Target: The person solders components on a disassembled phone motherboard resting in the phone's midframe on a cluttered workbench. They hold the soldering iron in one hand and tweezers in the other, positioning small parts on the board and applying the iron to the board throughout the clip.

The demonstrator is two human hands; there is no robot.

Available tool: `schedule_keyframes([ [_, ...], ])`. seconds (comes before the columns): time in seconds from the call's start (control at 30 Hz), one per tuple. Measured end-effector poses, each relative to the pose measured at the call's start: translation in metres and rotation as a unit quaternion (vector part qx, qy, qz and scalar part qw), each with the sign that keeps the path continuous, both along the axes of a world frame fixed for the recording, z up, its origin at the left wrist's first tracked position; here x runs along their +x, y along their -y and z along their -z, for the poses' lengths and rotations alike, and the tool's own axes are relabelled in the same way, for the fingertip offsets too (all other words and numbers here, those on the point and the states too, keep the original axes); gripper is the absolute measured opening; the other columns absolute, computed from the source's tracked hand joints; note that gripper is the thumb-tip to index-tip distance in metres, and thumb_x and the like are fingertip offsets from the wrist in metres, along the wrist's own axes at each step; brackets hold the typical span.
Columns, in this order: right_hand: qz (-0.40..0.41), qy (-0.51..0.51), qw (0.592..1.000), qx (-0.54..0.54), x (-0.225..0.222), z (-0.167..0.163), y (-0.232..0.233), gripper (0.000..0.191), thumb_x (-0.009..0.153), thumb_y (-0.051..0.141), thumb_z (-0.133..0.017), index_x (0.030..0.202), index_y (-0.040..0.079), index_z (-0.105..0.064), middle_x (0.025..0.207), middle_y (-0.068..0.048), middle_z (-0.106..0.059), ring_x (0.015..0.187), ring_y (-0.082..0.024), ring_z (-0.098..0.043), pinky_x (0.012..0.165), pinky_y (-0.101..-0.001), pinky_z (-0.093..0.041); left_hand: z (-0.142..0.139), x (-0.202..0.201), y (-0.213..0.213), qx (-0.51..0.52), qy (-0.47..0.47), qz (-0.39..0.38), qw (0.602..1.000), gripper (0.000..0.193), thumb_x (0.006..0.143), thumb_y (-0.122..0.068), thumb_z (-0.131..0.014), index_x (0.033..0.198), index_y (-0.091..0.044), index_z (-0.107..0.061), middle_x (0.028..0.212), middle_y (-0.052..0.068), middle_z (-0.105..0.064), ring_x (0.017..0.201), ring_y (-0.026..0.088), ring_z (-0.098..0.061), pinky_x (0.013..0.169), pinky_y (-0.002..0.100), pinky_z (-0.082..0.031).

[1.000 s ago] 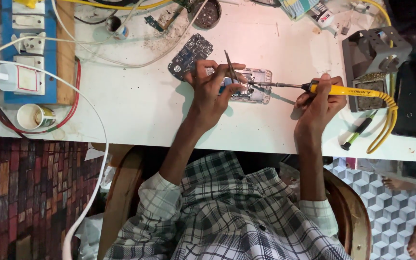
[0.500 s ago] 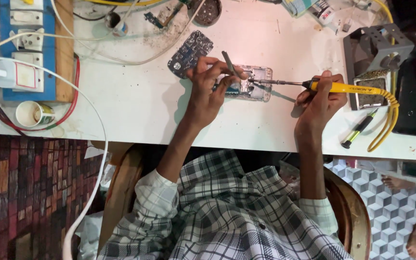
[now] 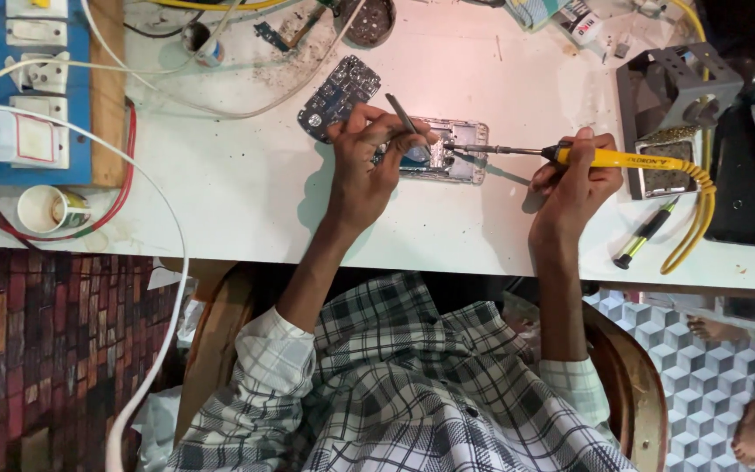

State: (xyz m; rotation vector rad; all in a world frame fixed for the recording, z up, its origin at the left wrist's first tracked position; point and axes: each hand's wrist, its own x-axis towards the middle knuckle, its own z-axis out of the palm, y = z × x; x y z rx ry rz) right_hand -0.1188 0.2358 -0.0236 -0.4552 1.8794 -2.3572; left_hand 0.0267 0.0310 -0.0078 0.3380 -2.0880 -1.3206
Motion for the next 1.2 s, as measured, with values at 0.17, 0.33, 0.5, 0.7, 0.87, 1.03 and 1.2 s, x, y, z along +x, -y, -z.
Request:
schedule_keyframes([
  [0.17,0.01,0.0,1.0,0.021,0.001,-0.002,0.0,0.032,0.114,0.029,-0.06,0.093,0.007,-0.05,0.071,-0.001,-0.048,0.051,-0.009,-0.05,0.048,-0.022,-0.04,0.0,0.001,-0.001,-0.056,0.02,-0.024,0.998,0.019,0.104,-0.03,-0.066,0.102,-0.019,-0.081,0.099,-0.012,-0.081,0.102,0.008,-0.054,0.099,0.034,-0.025],
  [0.33,0.006,-0.01,1.0,0.017,0.002,-0.004,0.002,0.032,0.115,0.029,-0.061,0.094,0.007,-0.05,0.074,-0.002,-0.049,0.053,-0.009,-0.049,0.049,-0.0228,-0.04,0.004,0.001,0.0,-0.072,0.019,-0.025,0.997,0.021,0.105,-0.033,-0.064,0.104,-0.02,-0.081,0.1,-0.013,-0.081,0.103,0.007,-0.053,0.099,0.035,-0.025],
  [0.5,0.01,0.003,1.0,0.012,0.001,-0.003,0.001,0.032,0.114,0.029,-0.061,0.092,0.008,-0.049,0.074,-0.002,-0.05,0.051,-0.009,-0.049,0.047,-0.0225,-0.038,0.008,-0.001,0.0,-0.088,0.003,-0.016,0.996,0.022,0.106,-0.033,-0.063,0.104,-0.021,-0.081,0.101,-0.014,-0.08,0.105,0.007,-0.053,0.098,0.034,-0.024],
  [0.7,0.014,-0.004,1.0,0.018,-0.001,0.002,-0.002,0.033,0.116,0.03,-0.063,0.094,0.008,-0.05,0.079,-0.002,-0.051,0.055,-0.01,-0.05,0.05,-0.0231,-0.038,0.012,0.0,0.0,-0.07,0.0,-0.011,0.997,0.024,0.106,-0.032,-0.062,0.105,-0.018,-0.081,0.099,-0.013,-0.079,0.103,0.005,-0.055,0.101,0.034,-0.028],
  [0.87,0.012,0.003,1.0,0.014,-0.004,0.005,-0.004,0.031,0.112,0.03,-0.062,0.092,0.009,-0.051,0.077,-0.002,-0.054,0.051,-0.01,-0.053,0.046,-0.0242,-0.042,0.012,0.001,-0.001,0.036,-0.022,0.033,0.999,0.02,0.108,-0.034,-0.062,0.108,-0.02,-0.076,0.104,-0.015,-0.077,0.11,0.003,-0.058,0.105,0.03,-0.041],
  [1.03,0.0,-0.028,1.0,0.013,-0.005,0.006,-0.004,0.035,0.114,0.032,-0.063,0.092,0.008,-0.051,0.073,-0.003,-0.052,0.053,-0.011,-0.053,0.048,-0.0252,-0.042,0.008,0.002,-0.002,-0.086,-0.025,-0.016,0.996,0.018,0.106,-0.023,-0.064,0.106,-0.016,-0.08,0.104,-0.008,-0.08,0.107,0.01,-0.054,0.103,0.034,-0.036],
  [1.2,0.005,-0.027,0.999,0.027,-0.003,0.005,-0.004,0.037,0.114,0.034,-0.063,0.091,0.008,-0.05,0.069,-0.003,-0.049,0.051,-0.01,-0.051,0.047,-0.0255,-0.042,0.008,0.0,0.0,-0.016,-0.01,0.005,1.0,0.021,0.107,-0.029,-0.062,0.107,-0.015,-0.078,0.099,-0.009,-0.08,0.106,0.007,-0.055,0.102,0.031,-0.04],
])
